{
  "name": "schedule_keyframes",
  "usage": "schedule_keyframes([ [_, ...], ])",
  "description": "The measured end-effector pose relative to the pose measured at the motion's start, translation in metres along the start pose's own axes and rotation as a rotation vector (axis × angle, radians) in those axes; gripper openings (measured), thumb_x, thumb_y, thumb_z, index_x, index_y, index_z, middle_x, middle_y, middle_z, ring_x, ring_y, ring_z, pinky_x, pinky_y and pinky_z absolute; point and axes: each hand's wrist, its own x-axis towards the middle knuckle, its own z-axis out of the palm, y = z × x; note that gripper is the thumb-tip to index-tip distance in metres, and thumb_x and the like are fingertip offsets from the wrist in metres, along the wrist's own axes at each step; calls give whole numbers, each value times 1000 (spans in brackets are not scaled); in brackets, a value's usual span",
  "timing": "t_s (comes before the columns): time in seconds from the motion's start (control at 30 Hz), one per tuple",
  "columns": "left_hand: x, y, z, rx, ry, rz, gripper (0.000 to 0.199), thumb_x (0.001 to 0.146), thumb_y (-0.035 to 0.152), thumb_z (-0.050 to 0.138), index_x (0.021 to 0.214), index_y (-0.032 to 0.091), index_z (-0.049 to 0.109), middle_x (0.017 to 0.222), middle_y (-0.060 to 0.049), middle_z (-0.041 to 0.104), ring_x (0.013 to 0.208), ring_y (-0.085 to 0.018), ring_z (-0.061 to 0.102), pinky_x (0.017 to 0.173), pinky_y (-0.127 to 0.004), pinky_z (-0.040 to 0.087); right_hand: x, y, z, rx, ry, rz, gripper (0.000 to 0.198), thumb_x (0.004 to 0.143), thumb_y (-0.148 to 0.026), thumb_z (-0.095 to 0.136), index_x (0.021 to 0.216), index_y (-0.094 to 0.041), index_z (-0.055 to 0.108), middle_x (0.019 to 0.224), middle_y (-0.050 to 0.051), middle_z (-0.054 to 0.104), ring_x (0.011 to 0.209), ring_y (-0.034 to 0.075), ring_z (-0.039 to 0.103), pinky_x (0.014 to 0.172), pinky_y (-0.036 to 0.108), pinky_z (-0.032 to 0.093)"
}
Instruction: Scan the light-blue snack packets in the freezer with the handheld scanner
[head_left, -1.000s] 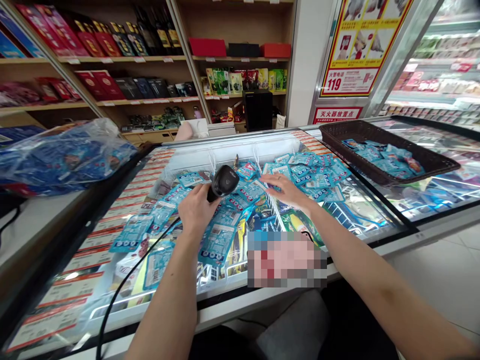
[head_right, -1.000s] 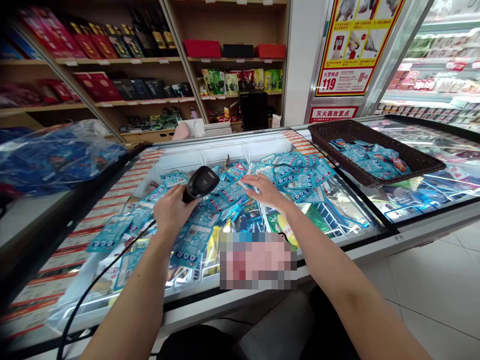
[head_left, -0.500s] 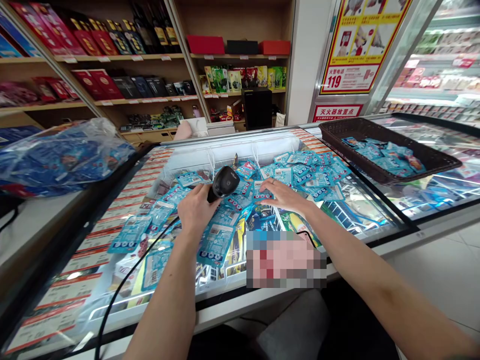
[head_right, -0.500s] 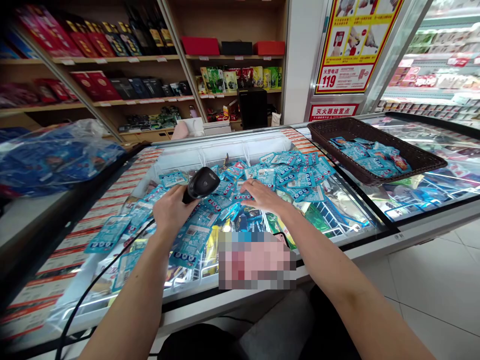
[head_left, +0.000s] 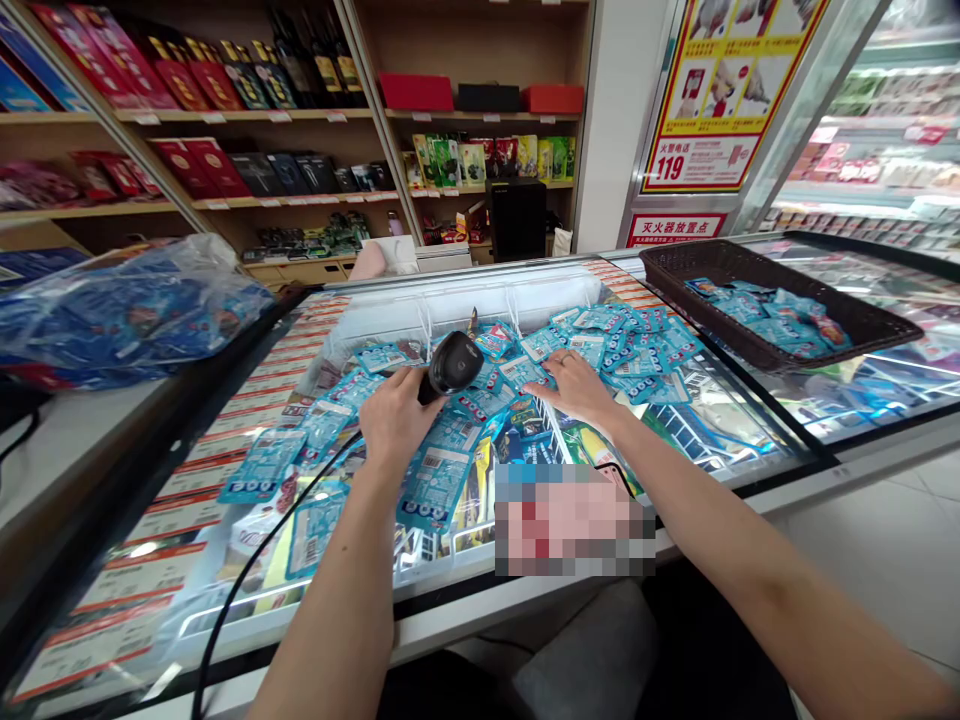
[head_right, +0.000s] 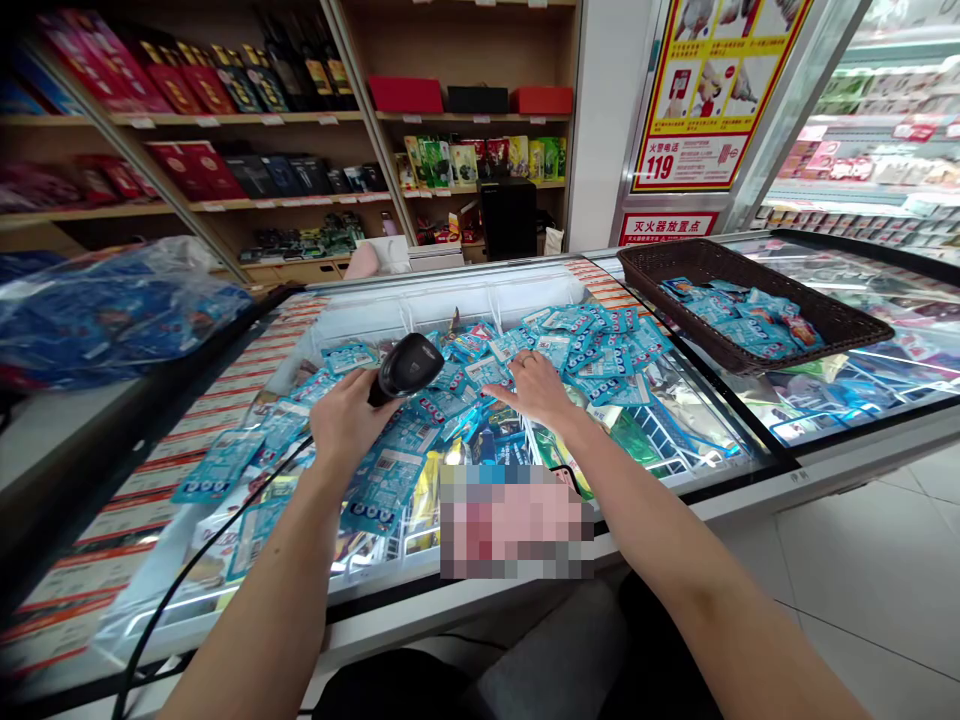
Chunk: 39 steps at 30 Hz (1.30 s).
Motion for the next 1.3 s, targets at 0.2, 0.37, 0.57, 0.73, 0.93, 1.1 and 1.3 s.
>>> schedule_keyframes([
  [0.2, 0, 0, 1, 2, 0, 9, 35, 79, 46, 52, 105, 23, 58, 100, -5, 64, 92, -24, 58, 60, -30, 33, 1, 0, 5, -54, 27, 45, 60, 71, -69, 54, 100, -16, 60, 103, 15, 57, 106, 31, 48, 94, 47, 35],
  [0.37, 1, 1, 0, -2, 9, 20, 36, 80, 47, 49, 105, 23, 58, 100, -6, 64, 93, -24, 58, 61, -30, 34, 5, 5, 7, 99, 30, 112, 55, 70, -60, 61, 106, -19, 54, 101, 10, 61, 103, 28, 52, 94, 45, 35],
  [0.57, 1, 2, -1, -25, 22, 24, 37, 79, 48, 50, 104, 22, 59, 99, -5, 65, 91, -23, 59, 61, -29, 34, 8, 9, 3, 337, 134, 270, 38, 80, -38, 54, 113, -22, 47, 91, 5, 62, 81, 22, 59, 80, 38, 44],
  [0.73, 0, 2, 1, -71, 0, 113, 33, 79, 45, 51, 102, 23, 60, 94, -3, 65, 86, -20, 60, 62, -27, 36, 9, 10, -1, 352, 192, 317, 36, 82, -35, 48, 114, -20, 49, 81, 4, 59, 77, 22, 57, 76, 37, 45],
  [0.93, -1, 3, 3, -137, -51, 219, 34, 78, 44, 52, 103, 22, 59, 99, -3, 64, 88, -20, 61, 66, -26, 39, 10, 7, -5, 381, 212, 308, 34, 82, -33, 48, 113, -18, 49, 86, 6, 60, 79, 22, 57, 77, 37, 45],
  [1.1, -1, 3, 4, -153, -61, 211, 35, 77, 45, 52, 103, 22, 60, 98, -4, 65, 87, -21, 61, 67, -26, 40, 10, 9, -4, 371, 203, 328, 36, 82, -34, 48, 114, -19, 49, 81, 5, 59, 78, 23, 57, 76, 38, 45],
  [1.3, -1, 3, 3, -158, -55, 226, 32, 77, 43, 53, 101, 23, 60, 95, -3, 64, 86, -20, 61, 65, -26, 38, 9, 11, -2, 368, 208, 334, 35, 82, -35, 48, 113, -20, 50, 79, 4, 57, 75, 22, 56, 75, 36, 45],
])
